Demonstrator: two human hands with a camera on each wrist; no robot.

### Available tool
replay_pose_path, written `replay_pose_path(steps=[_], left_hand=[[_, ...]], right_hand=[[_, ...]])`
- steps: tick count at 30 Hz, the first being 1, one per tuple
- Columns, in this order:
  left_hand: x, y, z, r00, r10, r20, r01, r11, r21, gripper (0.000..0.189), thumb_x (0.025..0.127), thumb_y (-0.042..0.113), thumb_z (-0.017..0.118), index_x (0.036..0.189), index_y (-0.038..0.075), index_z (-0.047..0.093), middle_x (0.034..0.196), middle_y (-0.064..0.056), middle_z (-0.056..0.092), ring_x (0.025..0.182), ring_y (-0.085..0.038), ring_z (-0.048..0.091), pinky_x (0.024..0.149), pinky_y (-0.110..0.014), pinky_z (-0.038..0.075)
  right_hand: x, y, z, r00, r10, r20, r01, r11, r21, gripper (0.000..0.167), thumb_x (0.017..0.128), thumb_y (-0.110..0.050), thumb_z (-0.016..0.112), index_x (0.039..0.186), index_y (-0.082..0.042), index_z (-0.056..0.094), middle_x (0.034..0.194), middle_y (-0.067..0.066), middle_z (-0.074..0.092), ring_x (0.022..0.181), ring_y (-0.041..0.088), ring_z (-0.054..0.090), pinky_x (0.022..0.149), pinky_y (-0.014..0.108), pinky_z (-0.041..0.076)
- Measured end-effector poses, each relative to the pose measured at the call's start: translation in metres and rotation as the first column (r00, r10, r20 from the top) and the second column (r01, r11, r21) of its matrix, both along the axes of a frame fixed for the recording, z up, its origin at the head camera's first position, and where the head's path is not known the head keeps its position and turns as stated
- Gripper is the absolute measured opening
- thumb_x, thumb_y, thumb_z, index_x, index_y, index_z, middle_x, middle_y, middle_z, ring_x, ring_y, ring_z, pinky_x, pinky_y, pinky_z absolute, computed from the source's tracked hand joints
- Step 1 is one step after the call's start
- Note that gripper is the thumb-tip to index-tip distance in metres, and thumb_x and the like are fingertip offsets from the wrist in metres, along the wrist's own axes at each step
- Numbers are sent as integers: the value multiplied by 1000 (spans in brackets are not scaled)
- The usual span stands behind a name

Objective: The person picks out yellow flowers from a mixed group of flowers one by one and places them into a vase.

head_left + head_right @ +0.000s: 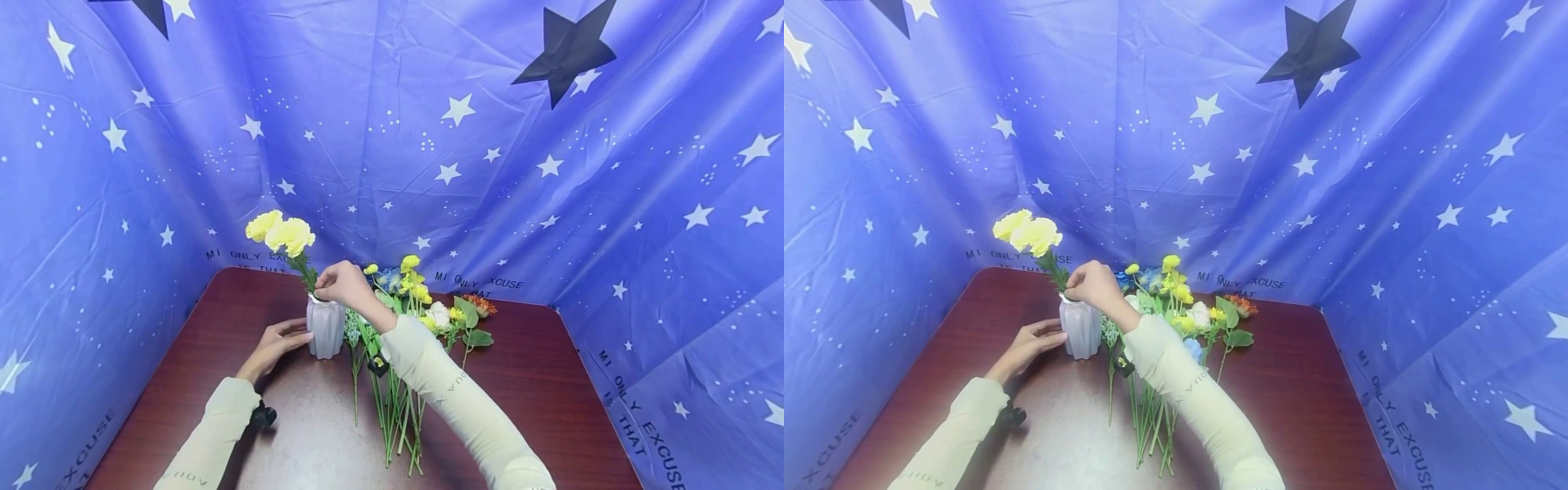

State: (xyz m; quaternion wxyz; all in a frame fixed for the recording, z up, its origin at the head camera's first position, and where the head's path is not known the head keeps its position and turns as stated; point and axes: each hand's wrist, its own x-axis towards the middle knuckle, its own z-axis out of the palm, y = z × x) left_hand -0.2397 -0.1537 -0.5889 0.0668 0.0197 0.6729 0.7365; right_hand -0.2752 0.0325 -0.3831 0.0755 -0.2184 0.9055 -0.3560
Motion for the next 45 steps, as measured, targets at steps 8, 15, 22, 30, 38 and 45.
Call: replay_pose_path(steps=[8, 15, 22, 30, 38, 45], left_hand=[[1, 2, -1, 1000, -6, -11, 6, 1000, -1, 59, 94, 6, 72, 142, -16, 46, 135, -33, 59, 104, 0, 67, 92, -20, 57], [2, 2, 1, 1000, 4, -10, -3, 1000, 8, 59, 93, 5, 72, 142, -16, 47, 134, -31, 60, 103, -1, 67, 91, -20, 57], [3, 2, 1, 1000, -7, -16, 7, 1000, 8, 59, 94, 5, 71, 142, -16, 46, 136, -33, 59, 104, 1, 66, 93, -20, 57], [2, 2, 0, 1000, 1, -11, -1, 1000, 3, 58, 93, 5, 73, 142, -14, 48, 136, -32, 59, 104, 0, 67, 93, -20, 57], [3, 1, 1, 1000, 3, -26, -3, 1000, -1, 59, 93, 5, 73, 141, -16, 48, 133, -30, 62, 104, 0, 67, 92, -19, 57], [2, 1, 1, 1000, 12, -14, -12, 1000, 9, 58, 92, 4, 73, 141, -15, 49, 133, -28, 63, 104, -2, 67, 92, -21, 58]], right_hand=[[1, -1, -3, 999, -24, -36, 23, 1000, -12, 7, 86, -14, 82, 90, -9, 80, 89, 5, 79, 81, 17, 70, 69, 21, 53], [4, -2, -4, 997, -53, -53, 51, 998, -24, 17, 84, -19, 84, 98, -10, 80, 95, 5, 79, 88, 20, 72, 75, 24, 57], [6, -4, -2, 996, -64, -61, 68, 997, 49, 10, 86, -17, 82, 91, -8, 81, 96, 5, 80, 91, 22, 73, 76, 27, 57], [5, -5, 0, 997, -52, -53, 56, 995, 82, 9, 86, -16, 81, 90, -7, 80, 93, 5, 80, 89, 22, 73, 74, 26, 57], [4, -6, -3, 995, -65, -78, 73, 993, 97, 6, 85, -14, 82, 84, -9, 81, 89, 3, 80, 85, 20, 73, 72, 26, 56], [4, -8, -3, 995, -67, -72, 76, 988, 134, 3, 84, -12, 82, 86, -9, 82, 91, 2, 80, 86, 20, 74, 72, 26, 58]])
